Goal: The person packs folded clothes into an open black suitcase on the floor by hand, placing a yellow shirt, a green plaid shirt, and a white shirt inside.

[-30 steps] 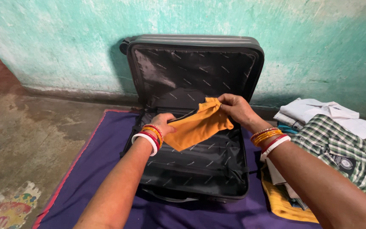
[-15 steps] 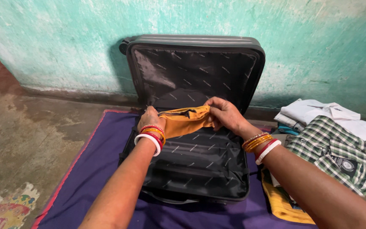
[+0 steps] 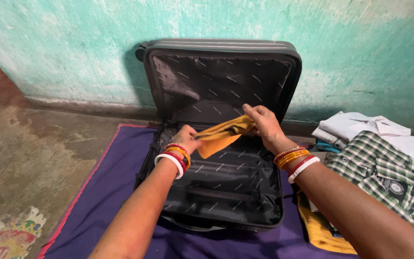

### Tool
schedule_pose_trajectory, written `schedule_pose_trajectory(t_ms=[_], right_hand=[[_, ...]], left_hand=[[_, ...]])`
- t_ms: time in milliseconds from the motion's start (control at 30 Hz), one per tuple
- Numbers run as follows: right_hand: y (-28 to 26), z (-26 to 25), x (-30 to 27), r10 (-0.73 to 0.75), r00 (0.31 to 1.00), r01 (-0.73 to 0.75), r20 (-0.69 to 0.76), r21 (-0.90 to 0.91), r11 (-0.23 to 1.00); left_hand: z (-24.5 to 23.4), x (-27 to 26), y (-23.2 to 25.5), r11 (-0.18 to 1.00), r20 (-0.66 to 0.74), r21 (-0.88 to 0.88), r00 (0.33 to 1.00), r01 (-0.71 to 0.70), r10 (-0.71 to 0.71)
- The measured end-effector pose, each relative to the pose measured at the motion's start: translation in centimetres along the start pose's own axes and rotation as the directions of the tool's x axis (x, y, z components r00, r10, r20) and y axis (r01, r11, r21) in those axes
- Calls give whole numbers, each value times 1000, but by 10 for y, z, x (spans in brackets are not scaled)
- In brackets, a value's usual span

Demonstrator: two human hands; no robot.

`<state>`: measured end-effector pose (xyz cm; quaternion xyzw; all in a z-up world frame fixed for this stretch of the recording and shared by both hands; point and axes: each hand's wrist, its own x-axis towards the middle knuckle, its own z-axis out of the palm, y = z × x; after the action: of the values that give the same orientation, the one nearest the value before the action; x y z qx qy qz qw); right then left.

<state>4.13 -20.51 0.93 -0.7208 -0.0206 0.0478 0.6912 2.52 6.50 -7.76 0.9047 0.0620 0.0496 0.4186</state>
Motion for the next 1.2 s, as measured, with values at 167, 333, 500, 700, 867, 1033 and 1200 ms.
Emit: schedule_pose_trajectory(t_ms=[167,333,500,700,867,1033,1200], right_hand=[[7,-1,10,-85,996,85,-41,9,996],[2,5,9,-160,984,167,82,-89,982],[-19,7,-10,-140,887,179,439,-47,983],[-31,6,-11,-132,814,181,565,-30,983],[-25,3,-7,-124,859,168,497,-44,985],[-18,-3,-1,-115,893,189,435,-131,973],[-9,-7,5,-54,920,174,389,-280,944]], left_hand=[[13,-1,-1,970,500,-178,864,166,-56],[13,3,-13,966,676,-153,735,208,-51],[2,12,-29,999,246,-6,969,-34,34],[-20,3,-7,884,155,-454,968,-108,198],[-29,-4,12,712,338,-695,918,96,207],[-18,8,2,650,327,-753,915,102,236],[-6,21,-4,666,238,-745,946,33,221]])
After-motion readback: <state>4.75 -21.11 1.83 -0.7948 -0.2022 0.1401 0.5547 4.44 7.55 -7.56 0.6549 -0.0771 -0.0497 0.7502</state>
